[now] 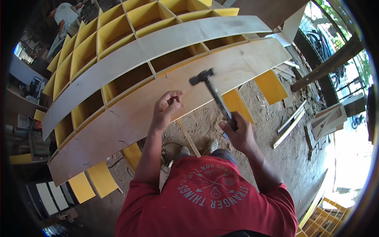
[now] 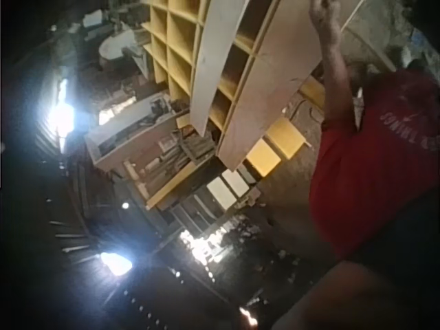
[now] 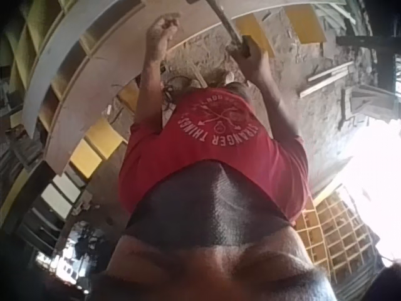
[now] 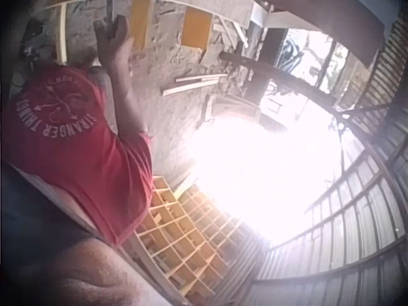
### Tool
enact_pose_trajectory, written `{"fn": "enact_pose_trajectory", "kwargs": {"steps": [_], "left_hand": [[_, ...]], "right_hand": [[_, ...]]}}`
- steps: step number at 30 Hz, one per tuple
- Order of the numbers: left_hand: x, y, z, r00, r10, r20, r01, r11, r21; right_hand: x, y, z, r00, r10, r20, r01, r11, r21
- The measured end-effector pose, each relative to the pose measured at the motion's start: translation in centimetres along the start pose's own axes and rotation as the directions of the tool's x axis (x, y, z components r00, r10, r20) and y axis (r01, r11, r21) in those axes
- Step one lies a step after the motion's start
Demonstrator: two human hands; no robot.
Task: The person measures and marks a wooden board using a square and a pencil before hammering nails into it to attach it to a yellow shelving frame.
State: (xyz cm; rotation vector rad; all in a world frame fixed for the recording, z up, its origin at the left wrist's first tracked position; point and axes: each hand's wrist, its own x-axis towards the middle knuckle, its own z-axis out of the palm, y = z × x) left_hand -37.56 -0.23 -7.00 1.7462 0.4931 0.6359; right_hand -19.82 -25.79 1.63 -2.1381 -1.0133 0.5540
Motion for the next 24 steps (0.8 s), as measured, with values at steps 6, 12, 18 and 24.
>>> {"fn": "enact_pose_trajectory", "kwargs": {"steps": [6, 12, 18, 24], "left_hand": [[-0.1, 6.9, 11.7, 0.963, -0.226, 0.144, 0.186, 0.176, -0.967], [1.1, 7.2, 19.2, 0.963, -0.234, 0.134, 0.190, 0.238, -0.952], [3.8, 7.0, 25.8, 0.970, -0.225, 0.090, 0.156, 0.293, -0.943], [6.7, 7.7, 32.2, 0.969, -0.240, 0.048, 0.111, 0.255, -0.961]], "right_hand": [[0.7, 0.3, 0.2, 0.988, 0.006, -0.157, 0.051, 0.933, 0.357], [2.5, 5.1, -2.4, 0.977, -0.045, -0.206, 0.123, 0.915, 0.384], [4.9, 10.0, -8.6, 0.991, -0.051, -0.125, 0.104, 0.877, 0.469], [8.0, 15.8, -13.1, 0.982, -0.111, -0.153, 0.175, 0.836, 0.520]]}}
